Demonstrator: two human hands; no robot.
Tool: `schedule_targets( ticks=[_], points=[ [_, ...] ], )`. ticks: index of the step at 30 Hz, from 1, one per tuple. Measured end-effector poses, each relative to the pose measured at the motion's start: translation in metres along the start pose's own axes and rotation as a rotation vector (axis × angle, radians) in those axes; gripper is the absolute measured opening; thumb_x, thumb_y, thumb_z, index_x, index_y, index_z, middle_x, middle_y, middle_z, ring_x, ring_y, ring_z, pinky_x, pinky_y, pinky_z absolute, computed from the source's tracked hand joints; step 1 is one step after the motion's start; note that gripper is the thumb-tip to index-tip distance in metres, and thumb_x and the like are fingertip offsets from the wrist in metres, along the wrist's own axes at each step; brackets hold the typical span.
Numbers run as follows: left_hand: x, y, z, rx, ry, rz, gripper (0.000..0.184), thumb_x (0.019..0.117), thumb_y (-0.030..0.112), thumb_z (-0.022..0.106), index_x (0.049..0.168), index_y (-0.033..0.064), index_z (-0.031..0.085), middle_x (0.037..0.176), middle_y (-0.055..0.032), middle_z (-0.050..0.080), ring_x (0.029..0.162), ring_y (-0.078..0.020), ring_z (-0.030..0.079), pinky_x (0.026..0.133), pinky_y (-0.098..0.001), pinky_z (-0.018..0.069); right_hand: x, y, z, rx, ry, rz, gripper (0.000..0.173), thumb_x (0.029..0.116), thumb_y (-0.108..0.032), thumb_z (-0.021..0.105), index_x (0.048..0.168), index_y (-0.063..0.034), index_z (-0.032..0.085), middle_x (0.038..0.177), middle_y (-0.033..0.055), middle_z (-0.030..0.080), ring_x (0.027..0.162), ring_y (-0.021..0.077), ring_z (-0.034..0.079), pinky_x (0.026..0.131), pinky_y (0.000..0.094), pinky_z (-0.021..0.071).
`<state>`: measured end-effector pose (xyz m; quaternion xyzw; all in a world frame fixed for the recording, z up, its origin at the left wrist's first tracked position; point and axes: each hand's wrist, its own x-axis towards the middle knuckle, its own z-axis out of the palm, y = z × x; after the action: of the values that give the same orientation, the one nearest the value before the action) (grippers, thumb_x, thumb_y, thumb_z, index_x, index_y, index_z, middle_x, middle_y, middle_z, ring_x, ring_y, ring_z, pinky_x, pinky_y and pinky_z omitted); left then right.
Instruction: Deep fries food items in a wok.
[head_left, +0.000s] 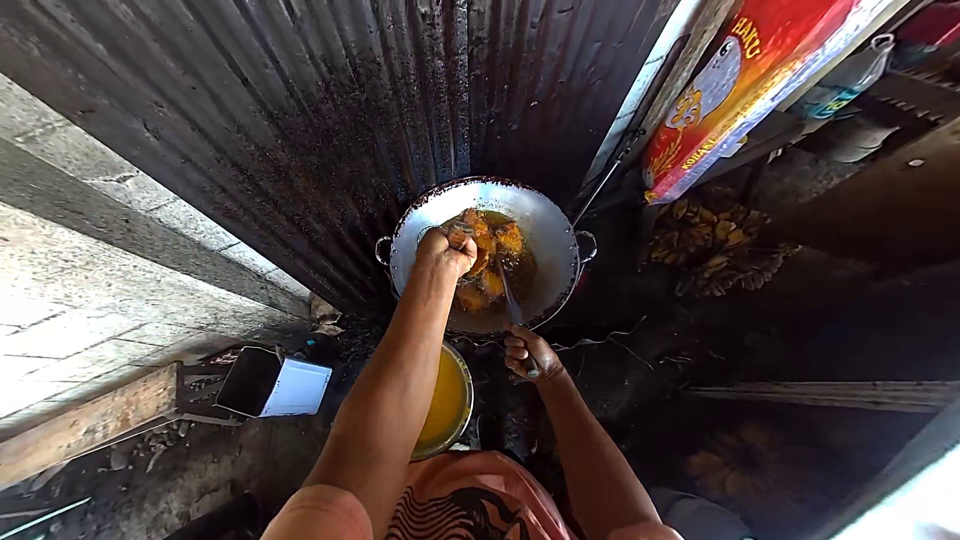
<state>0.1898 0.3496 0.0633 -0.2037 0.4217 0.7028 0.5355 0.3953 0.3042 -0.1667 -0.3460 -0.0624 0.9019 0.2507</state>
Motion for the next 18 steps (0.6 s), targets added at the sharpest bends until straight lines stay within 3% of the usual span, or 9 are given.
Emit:
schedule_targets(
  ticks=[3, 6, 9, 12, 16, 18],
  points=[
    [0.018, 0.008, -0.007, 0.028, -0.017, -0.007, 0.015, 0.103, 0.027, 0.048, 0.097, 0.0128, 0.049, 0.072, -0.0051, 0.049, 0.049, -0.0131, 0.048, 0.044, -0.0247, 0.047, -0.005, -0.008, 0.004, -0.11, -0.005, 0.027, 0.018, 0.1115, -0.027, 0.035, 0.115, -0.0159, 0.05, 0.056, -0.0064, 0.04, 0.04, 0.0053, 0.042, 0.038, 0.02, 0.0424],
    [0.032, 0.005, -0.024, 0.051, -0.029, 0.001, 0.015, 0.1022, 0.022, 0.046, 0.091, 0.0122, 0.047, 0.064, -0.0044, 0.047, 0.046, -0.0137, 0.047, 0.044, -0.0264, 0.0474, -0.03, -0.002, 0.007, -0.393, 0.034, 0.015, 0.014, 0.1118, -0.028, 0.039, 0.119, -0.0174, 0.044, 0.057, -0.0054, 0.038, 0.04, 0.0077, 0.042, 0.039, 0.0242, 0.0443],
    [0.033, -0.007, -0.041, 0.053, -0.051, 0.004, 0.006, 0.0979, 0.01, 0.046, 0.092, 0.0103, 0.045, 0.064, -0.005, 0.047, 0.046, -0.0142, 0.047, 0.045, -0.0272, 0.0497, -0.062, 0.022, 0.021, -0.758, 0.155, 0.001, 0.028, 0.1083, -0.019, 0.046, 0.134, -0.0106, 0.039, 0.063, 0.0005, 0.042, 0.042, 0.013, 0.045, 0.04, 0.0299, 0.0477],
    [0.026, -0.019, -0.049, -0.012, -0.042, 0.02, 0.006, 0.0948, 0.005, 0.046, 0.094, 0.0104, 0.045, 0.066, -0.0047, 0.046, 0.046, -0.0136, 0.046, 0.045, -0.0252, 0.0485, -0.091, 0.046, 0.035, -1.082, 0.283, 0.015, 0.042, 0.1065, -0.021, 0.051, 0.145, -0.0076, 0.039, 0.074, 0.0075, 0.051, 0.049, 0.0171, 0.051, 0.046, 0.0338, 0.05],
    [0.016, -0.02, -0.056, -0.1, -0.017, 0.027, 0.007, 0.0934, 0.005, 0.046, 0.09, 0.0106, 0.045, 0.062, -0.004, 0.046, 0.044, -0.0133, 0.046, 0.043, -0.0238, 0.0466, -0.116, 0.067, 0.019, -1.203, 0.379, -0.016, 0.05, 0.1049, -0.021, 0.055, 0.152, -0.0115, 0.039, 0.08, 0.0107, 0.057, 0.05, 0.0174, 0.054, 0.047, 0.0348, 0.051],
    [0.006, -0.017, -0.052, -0.108, -0.011, 0.05, 0.008, 0.095, 0.005, 0.047, 0.089, 0.0107, 0.045, 0.063, -0.0047, 0.047, 0.044, -0.013, 0.046, 0.043, -0.0241, 0.0468, -0.116, 0.071, 0.013, -1.285, 0.505, -0.019, 0.054, 0.1057, -0.023, 0.053, 0.156, -0.0136, 0.035, 0.088, 0.015, 0.061, 0.057, 0.0226, 0.059, 0.055, 0.0407, 0.054]
  ],
)
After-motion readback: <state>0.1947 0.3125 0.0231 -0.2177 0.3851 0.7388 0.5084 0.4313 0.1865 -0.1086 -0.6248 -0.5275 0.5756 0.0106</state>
